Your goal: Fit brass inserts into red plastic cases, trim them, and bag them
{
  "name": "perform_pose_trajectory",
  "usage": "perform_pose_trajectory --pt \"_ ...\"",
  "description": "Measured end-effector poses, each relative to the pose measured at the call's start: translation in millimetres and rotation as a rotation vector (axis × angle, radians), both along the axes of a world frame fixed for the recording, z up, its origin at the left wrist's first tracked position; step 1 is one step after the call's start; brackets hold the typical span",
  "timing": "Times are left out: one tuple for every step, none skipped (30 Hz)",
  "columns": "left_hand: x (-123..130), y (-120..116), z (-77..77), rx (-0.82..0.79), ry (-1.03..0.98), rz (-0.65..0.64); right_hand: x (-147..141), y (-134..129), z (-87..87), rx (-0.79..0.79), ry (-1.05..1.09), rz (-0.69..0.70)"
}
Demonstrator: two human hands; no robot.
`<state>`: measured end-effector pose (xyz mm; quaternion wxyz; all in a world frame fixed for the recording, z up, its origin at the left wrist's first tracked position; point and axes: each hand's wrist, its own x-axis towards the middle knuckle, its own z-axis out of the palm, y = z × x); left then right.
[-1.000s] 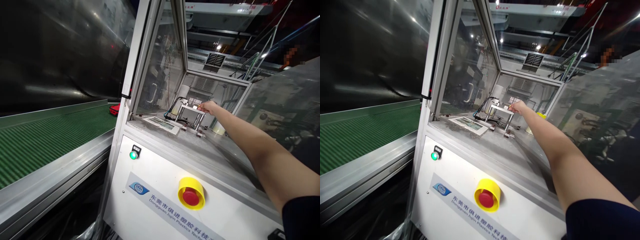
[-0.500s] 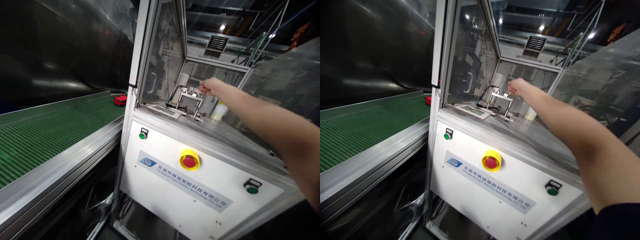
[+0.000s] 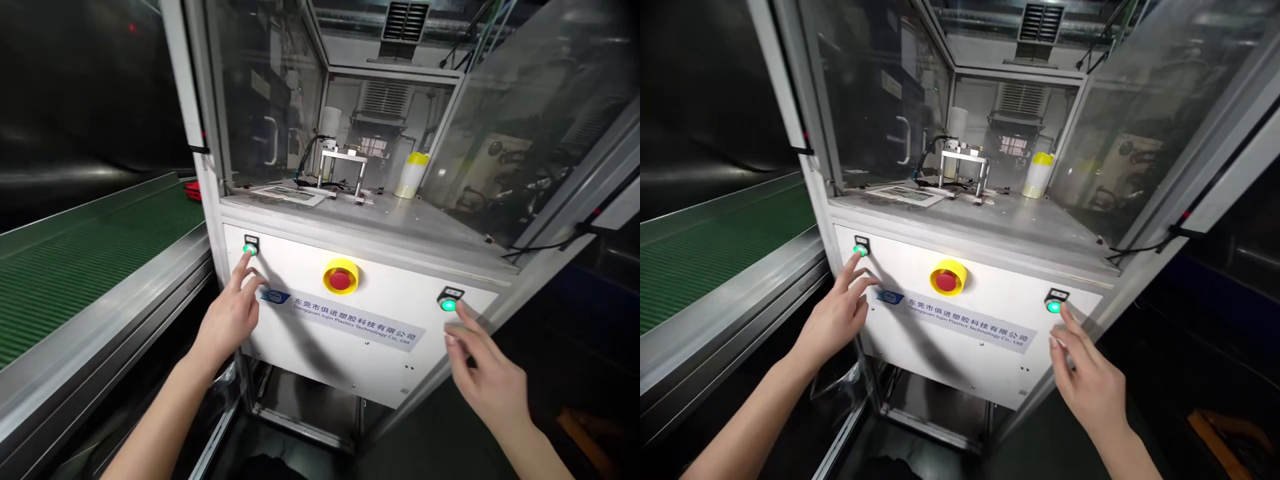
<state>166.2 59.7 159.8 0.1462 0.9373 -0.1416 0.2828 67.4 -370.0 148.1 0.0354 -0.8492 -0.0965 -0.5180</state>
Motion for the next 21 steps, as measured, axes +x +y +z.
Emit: perform_pose_trajectory --pt "2 -1 -2.6 0.011 -0.005 0.008 6 -6 -9.1 -0.037 0.019 -0.009" --pt "3 -2 -4.6 0.015 -0.013 0.016 10 -10 -14.4 -0.080 0.030 -0.013" --pt "3 -3 -5.6 0.012 -0.023 0.022 13 -13 -16.9 -0.117 0.031 -0.013" --pt "3 -4 -5.4 0.006 -0.031 0.028 15 -16 -17.5 -0.138 0.026 -0.007" --pt "2 -7 -4.1 0.001 -0.031 0.033 16 -17 -17.2 -0.151 0.017 0.002" --pt "0 -9 -2.0 -0.004 -0.031 0.042 16 -19 -16.6 -0.162 0.013 0.011" --pt "-1 -11 0.5 -0.002 -0.024 0.057 16 -19 -16.3 -0.172 0.021 0.015" --pt "-2 -14 3.1 0.002 -0.020 0.074 15 -19 -16.5 -0.180 0.036 0.013" --pt "-2 -17 5.3 0.011 -0.013 0.092 15 -18 -17.3 -0.189 0.047 0.002" --pt "-3 -19 7.1 0.022 0.003 0.111 14 -17 -18.3 -0.196 0.052 -0.016" --pt "-3 -22 8.5 0.026 0.020 0.132 12 -14 -19.2 -0.201 0.051 -0.041" --pt "-4 -24 9.6 0.022 0.037 0.156 10 -11 -19.7 -0.204 0.045 -0.072" --pt "-4 -27 10.8 0.013 0.056 0.175 7 -8 -19.4 -0.211 0.044 -0.107" --pt "-5 -29 12.1 -0.006 0.067 0.197 3 -4 -18.0 -0.220 0.054 -0.145" --pt "-5 -32 14.0 -0.022 0.080 0.211 -1 1 -15.5 -0.225 0.077 -0.184" --pt "-5 -33 16.5 -0.033 0.096 0.215 -5 5 -12.0 -0.221 0.110 -0.221" --pt "-5 -34 19.8 -0.036 0.122 0.218 -9 10 -8.0 -0.204 0.148 -0.253" --pt "-6 -34 23.7 -0.029 0.151 0.211 -13 14 -3.9 -0.172 0.184 -0.279" --pt "-6 -33 27.8 -0.031 0.179 0.191 -16 17 -0.5 -0.128 0.213 -0.297" --pt "-7 -31 31.7 -0.054 0.206 0.156 -18 19 1.6 -0.076 0.231 -0.295" --pt "-10 -27 34.6 -0.099 0.234 0.092 -20 19 1.6 -0.028 0.245 -0.238"
